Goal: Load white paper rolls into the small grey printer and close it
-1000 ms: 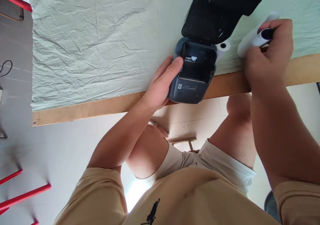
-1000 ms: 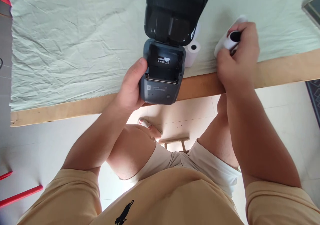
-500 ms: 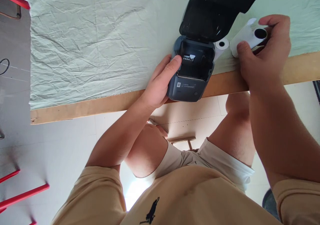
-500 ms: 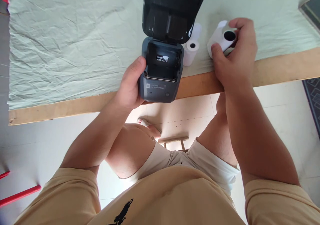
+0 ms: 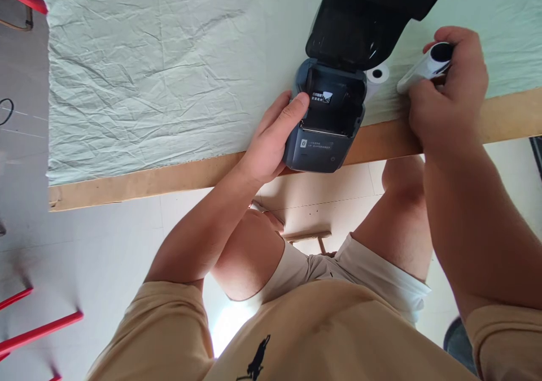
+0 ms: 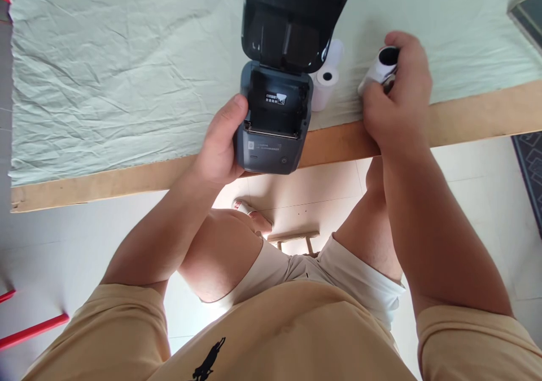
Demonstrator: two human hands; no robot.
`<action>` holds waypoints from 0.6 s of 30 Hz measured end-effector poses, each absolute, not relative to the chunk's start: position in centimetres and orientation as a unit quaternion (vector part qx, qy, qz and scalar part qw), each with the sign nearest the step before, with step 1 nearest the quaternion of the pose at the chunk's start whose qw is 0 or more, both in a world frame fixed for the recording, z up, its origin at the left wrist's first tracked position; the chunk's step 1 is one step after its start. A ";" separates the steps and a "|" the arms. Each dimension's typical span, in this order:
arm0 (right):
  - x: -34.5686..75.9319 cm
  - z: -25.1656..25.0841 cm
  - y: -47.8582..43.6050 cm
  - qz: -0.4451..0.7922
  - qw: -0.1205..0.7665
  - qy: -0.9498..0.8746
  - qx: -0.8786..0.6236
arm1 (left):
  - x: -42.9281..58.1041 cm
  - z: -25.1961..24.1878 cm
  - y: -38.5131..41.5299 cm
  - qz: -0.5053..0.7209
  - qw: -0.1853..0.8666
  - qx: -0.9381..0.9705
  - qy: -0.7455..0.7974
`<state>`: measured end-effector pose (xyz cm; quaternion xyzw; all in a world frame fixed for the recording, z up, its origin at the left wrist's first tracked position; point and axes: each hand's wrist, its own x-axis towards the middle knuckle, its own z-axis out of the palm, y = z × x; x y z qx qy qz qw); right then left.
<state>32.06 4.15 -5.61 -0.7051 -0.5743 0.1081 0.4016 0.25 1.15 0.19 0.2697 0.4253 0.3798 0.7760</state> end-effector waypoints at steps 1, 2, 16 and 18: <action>32.2 -5.7 4.3 0.096 0.394 -0.586 -0.702 | 0.3 0.1 1.2 0.386 0.773 0.279 0.419; 32.2 -5.8 4.5 0.078 0.397 -0.588 -0.701 | 0.3 0.1 1.2 0.390 0.771 0.292 0.410; 32.1 -7.9 5.3 -0.011 0.531 -0.554 -0.640 | 0.2 0.8 1.4 0.399 0.752 0.321 0.416; 31.0 -7.1 4.1 -0.032 0.614 -0.575 -0.540 | 0.1 1.0 1.5 0.382 0.757 0.319 0.424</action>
